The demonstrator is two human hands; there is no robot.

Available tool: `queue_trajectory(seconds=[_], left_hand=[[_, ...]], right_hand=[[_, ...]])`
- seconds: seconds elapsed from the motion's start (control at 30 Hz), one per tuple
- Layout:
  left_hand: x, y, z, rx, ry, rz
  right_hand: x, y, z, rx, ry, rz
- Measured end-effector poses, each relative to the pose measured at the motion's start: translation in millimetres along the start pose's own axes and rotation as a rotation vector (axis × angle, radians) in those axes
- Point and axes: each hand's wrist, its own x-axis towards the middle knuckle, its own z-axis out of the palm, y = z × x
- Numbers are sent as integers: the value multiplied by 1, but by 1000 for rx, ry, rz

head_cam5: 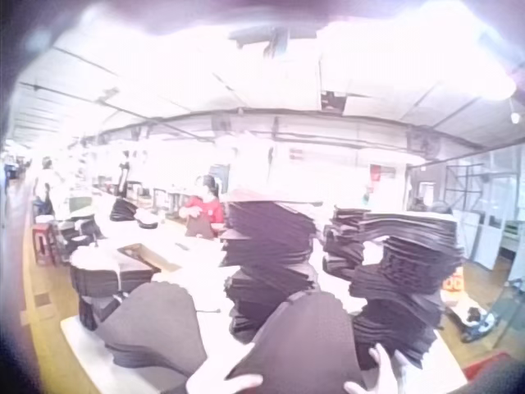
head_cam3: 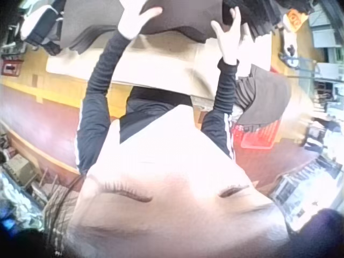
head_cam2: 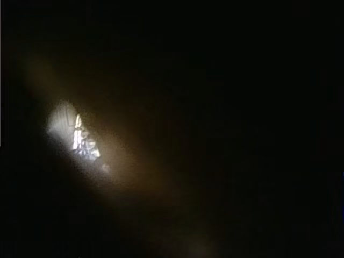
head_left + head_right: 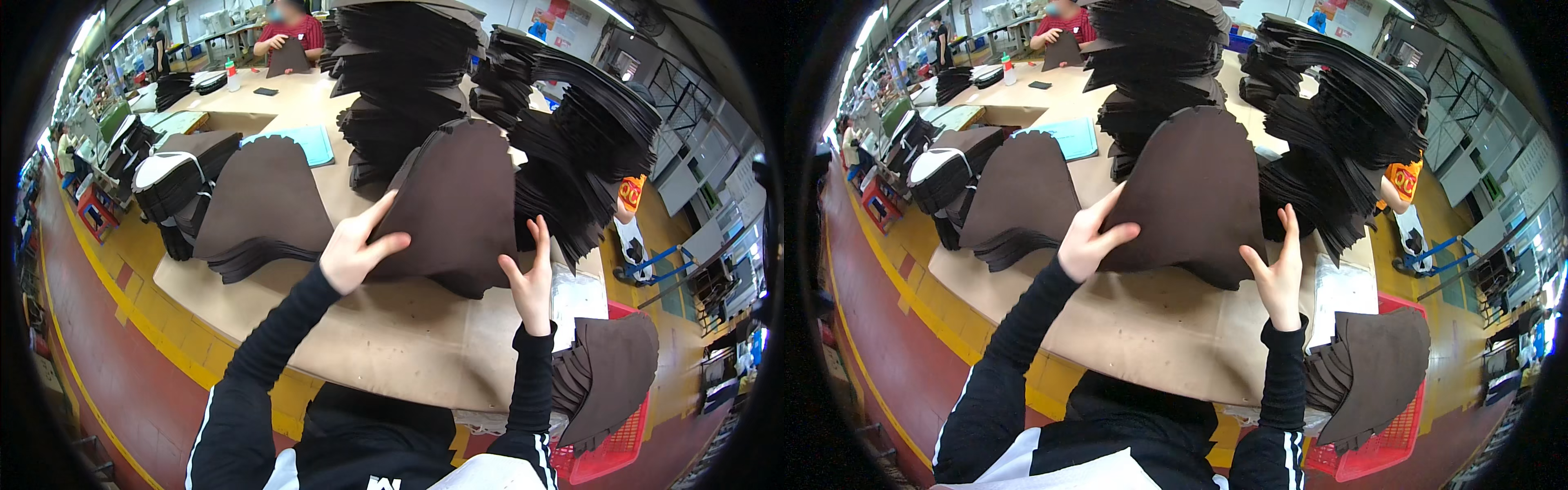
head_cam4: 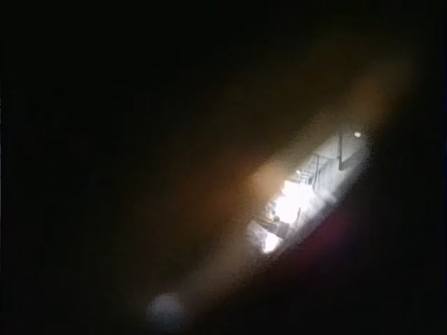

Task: The person repeatedly picks up stacks of brown car floor mats, aligns them, and ties them with white straps. The person then places the tied bundles on the table. The process is repeated multiple times throughout the clip.

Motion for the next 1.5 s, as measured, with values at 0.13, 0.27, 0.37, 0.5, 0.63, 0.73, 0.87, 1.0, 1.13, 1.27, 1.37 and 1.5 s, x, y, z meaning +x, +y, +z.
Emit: queue_trajectory(seconds=[0.13,0.27,0.37,0.5,0.63,0.73,0.87,1.0,1.13,1.27,1.37,1.5], left_hand=[[-65,6,5,43,-7,92],[-100,-21,16,-19,-46,106],[-124,-54,36,-140,-66,-144],[-111,-60,35,-172,-43,-150],[-107,-69,35,-134,-33,-111],[-100,-52,28,-15,-19,-248],[-92,-44,23,-162,-29,-9],[-100,-30,43,-198,161,-116],[-113,-48,52,-278,223,-78],[-123,-50,51,-287,168,-143],[-122,-48,56,-265,163,-44],[-115,-62,30,-310,-220,-61]], right_hand=[[-22,-24,8,475,-40,56],[-88,5,23,229,19,-188],[-120,-4,39,413,-183,132],[-114,-2,41,389,-165,157],[-111,-9,41,429,-143,293],[-104,-7,35,254,-88,182],[-89,-21,20,370,-115,65],[-92,-25,30,415,-96,132],[-113,-16,41,305,-39,195],[-132,0,41,475,-90,394],[-141,2,40,528,-25,231],[-142,-30,21,301,-138,187]])
